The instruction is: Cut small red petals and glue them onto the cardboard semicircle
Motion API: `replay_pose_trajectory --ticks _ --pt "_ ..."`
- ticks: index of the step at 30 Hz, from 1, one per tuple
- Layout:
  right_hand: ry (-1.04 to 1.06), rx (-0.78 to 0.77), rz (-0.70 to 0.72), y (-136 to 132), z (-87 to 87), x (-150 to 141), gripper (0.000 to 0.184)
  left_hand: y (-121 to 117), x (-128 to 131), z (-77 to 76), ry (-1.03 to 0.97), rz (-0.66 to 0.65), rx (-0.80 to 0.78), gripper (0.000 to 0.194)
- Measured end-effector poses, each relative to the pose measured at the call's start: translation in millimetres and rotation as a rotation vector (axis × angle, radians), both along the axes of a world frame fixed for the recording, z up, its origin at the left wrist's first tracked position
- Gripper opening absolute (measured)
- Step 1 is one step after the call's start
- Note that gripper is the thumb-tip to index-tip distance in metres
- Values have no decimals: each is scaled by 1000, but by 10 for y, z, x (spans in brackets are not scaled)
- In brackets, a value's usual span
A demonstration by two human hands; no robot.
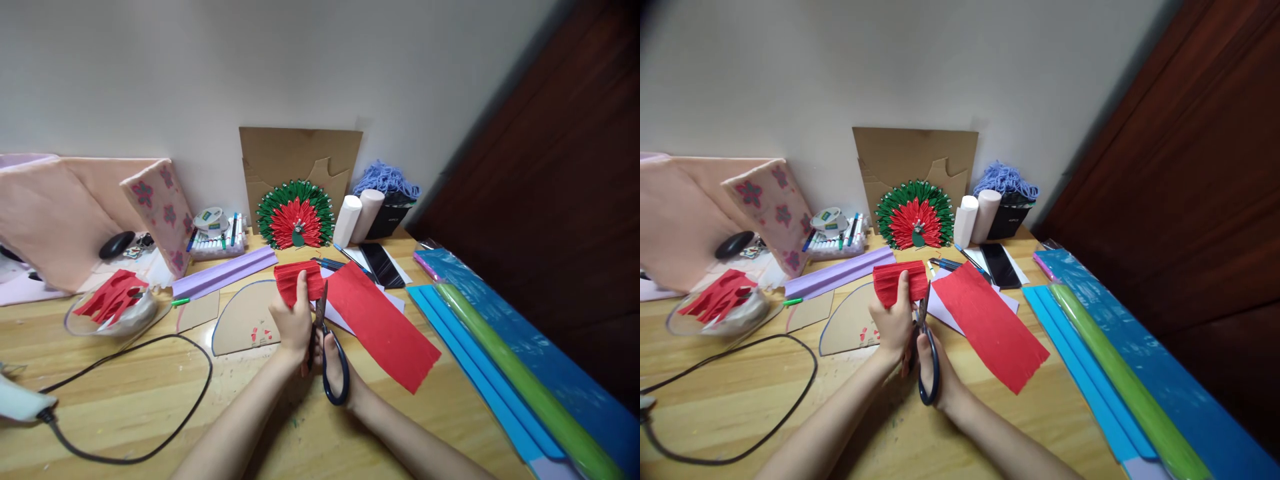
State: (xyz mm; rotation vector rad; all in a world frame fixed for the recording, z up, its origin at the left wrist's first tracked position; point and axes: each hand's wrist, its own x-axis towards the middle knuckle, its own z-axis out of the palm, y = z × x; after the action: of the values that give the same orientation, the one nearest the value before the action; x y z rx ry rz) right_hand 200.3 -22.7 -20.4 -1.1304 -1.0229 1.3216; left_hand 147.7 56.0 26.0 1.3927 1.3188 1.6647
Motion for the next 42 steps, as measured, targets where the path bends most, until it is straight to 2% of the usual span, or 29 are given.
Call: replay_pose_trajectory --ticks 6,10,13,17,20,23,25,27,29,32,34,35,37,39,42 --pt "134 -46 -54 39 104 52 64 148 -102 179 -129 96 -102 39" --pt "219 -118 -93 120 184 124 69 205 -142 188 -177 111 -98 36" --pt "131 -177 -107 198 214 246 67 208 -139 172 -180 101 -90 33" --pt "-217 -282 -270 296 255 614 51 199 -131 177 -165 87 -81 33" --pt "-795 -205 -386 315 295 933 34 191 -130 194 -163 72 -105 38" --pt "-1222 -281 -386 306 303 1136 23 186 -133 199 -183 62 -120 39" --pt "-1303 -329 -376 307 283 1192 21 186 -137 193 -193 62 -118 38" --pt "-1245 -292 -384 317 255 1189 21 189 -140 182 -198 64 -110 36" --pt "-1031 -184 -372 326 232 1122 25 189 -140 176 -201 62 -107 36" --pt "-451 -72 -202 308 219 887 42 179 -132 185 -204 60 -100 38" --pt "-75 -100 -36 259 220 670 56 165 -123 196 -201 55 -93 39" --pt "37 -118 42 224 221 561 62 158 -118 199 -199 52 -93 40" --pt "113 -102 146 143 223 373 65 142 -108 195 -191 49 -99 40" --pt "71 -70 205 64 226 245 63 128 -98 171 -164 45 -90 39" --pt "-25 -27 222 -12 226 165 64 109 -81 107 -102 39 -58 39"
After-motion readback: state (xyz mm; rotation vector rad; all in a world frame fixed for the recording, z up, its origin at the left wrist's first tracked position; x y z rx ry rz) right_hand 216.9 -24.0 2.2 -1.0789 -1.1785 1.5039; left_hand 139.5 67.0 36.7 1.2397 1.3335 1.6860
